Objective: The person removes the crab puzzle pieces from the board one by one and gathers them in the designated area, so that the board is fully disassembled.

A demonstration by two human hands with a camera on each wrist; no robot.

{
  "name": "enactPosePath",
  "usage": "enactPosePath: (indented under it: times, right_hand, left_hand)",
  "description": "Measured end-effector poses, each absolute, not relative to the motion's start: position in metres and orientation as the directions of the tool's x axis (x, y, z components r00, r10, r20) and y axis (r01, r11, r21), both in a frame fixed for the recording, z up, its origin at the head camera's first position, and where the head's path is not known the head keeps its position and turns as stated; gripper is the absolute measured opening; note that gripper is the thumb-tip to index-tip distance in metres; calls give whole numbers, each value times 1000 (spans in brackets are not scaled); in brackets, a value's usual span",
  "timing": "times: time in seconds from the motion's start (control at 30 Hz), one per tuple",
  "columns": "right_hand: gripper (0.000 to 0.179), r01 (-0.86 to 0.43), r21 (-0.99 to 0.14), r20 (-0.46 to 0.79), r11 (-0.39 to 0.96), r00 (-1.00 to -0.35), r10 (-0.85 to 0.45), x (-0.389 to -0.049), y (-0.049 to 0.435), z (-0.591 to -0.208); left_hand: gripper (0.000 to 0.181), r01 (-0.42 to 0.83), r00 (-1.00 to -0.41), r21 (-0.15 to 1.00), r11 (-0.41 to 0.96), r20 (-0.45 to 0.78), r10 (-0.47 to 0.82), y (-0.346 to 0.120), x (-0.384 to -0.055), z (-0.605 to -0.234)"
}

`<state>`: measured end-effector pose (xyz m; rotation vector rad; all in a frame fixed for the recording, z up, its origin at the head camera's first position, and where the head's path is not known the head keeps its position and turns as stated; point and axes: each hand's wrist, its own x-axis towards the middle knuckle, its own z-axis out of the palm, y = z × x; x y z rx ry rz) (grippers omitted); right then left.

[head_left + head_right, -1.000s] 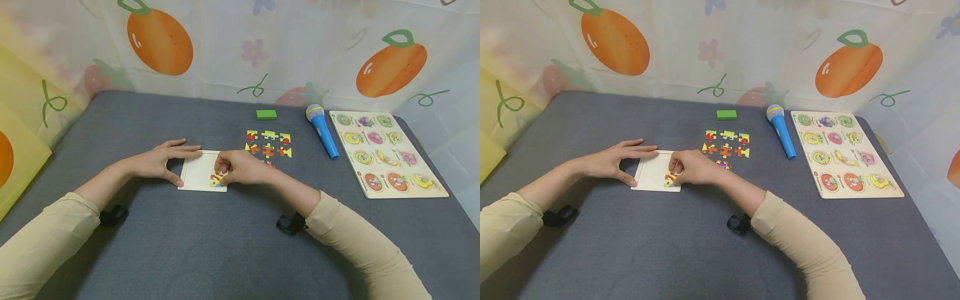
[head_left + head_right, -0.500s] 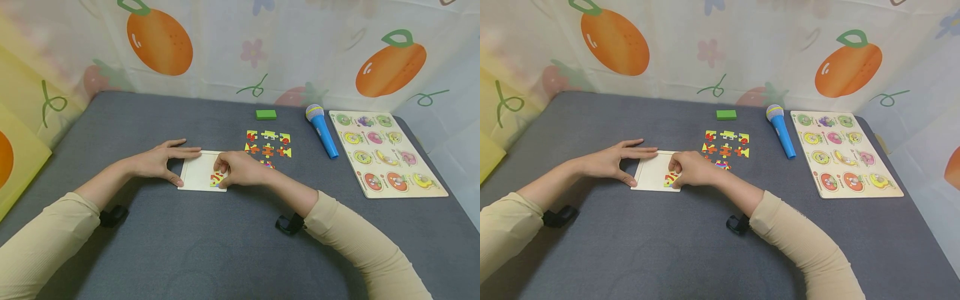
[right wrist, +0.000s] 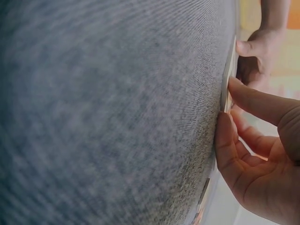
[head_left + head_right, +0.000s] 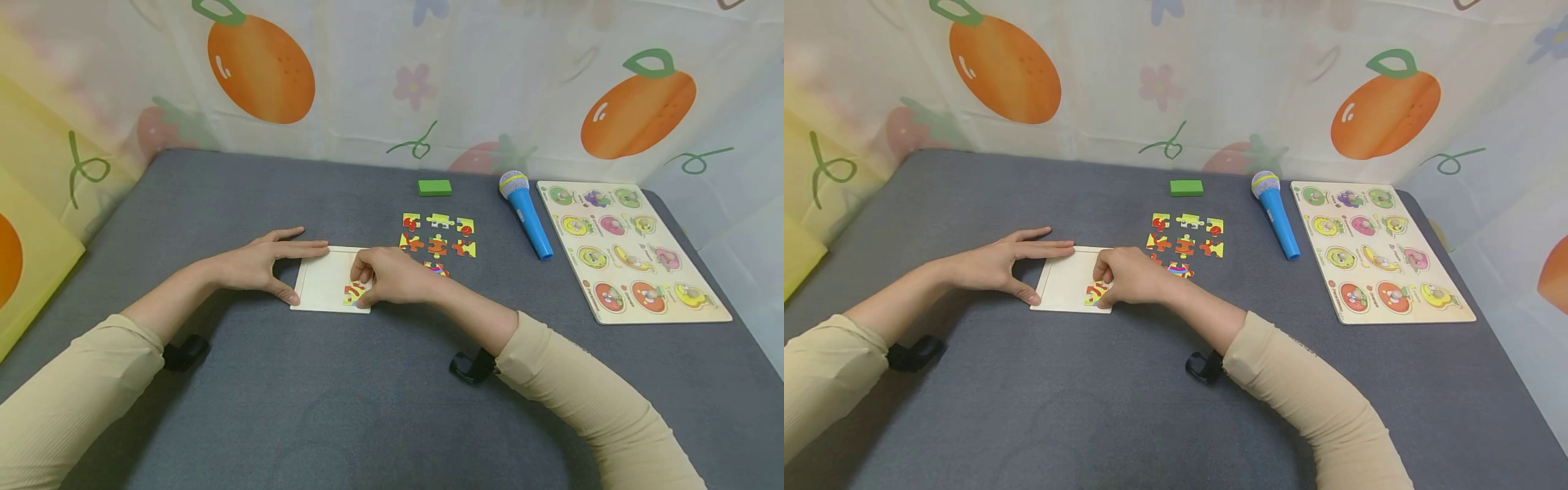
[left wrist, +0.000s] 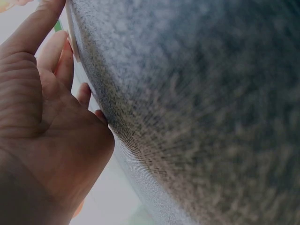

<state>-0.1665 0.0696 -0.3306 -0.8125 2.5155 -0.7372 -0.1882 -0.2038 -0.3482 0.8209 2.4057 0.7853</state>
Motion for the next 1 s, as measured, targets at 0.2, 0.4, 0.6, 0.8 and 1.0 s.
enactPosePath:
  times: [0.2,0.4,0.6,0.8,1.0]
  right_hand:
    - [34,-419,-590,-198,689,-753,-628,-167,69,-331]
    - [34,-427,-593,-189,683,-751,-633,-167,69,-331]
    - [35,-434,-599,-172,673,-751,-638,-166,69,-331]
    - [36,-412,-619,-177,669,-757,-629,-165,69,-329]
    - [35,-406,-628,-178,663,-755,-631,-165,69,-329]
  left_hand:
    - [93,386,-705,651,654,-250,664,-204,-188,-348]
    - [93,381,-707,650,658,-255,660,-203,-188,-347]
    - [93,385,-706,649,656,-251,662,-203,-189,-347]
    - [93,385,-706,650,655,-250,663,-203,-189,-347]
    - [92,381,-707,650,657,-254,660,-203,-189,-347]
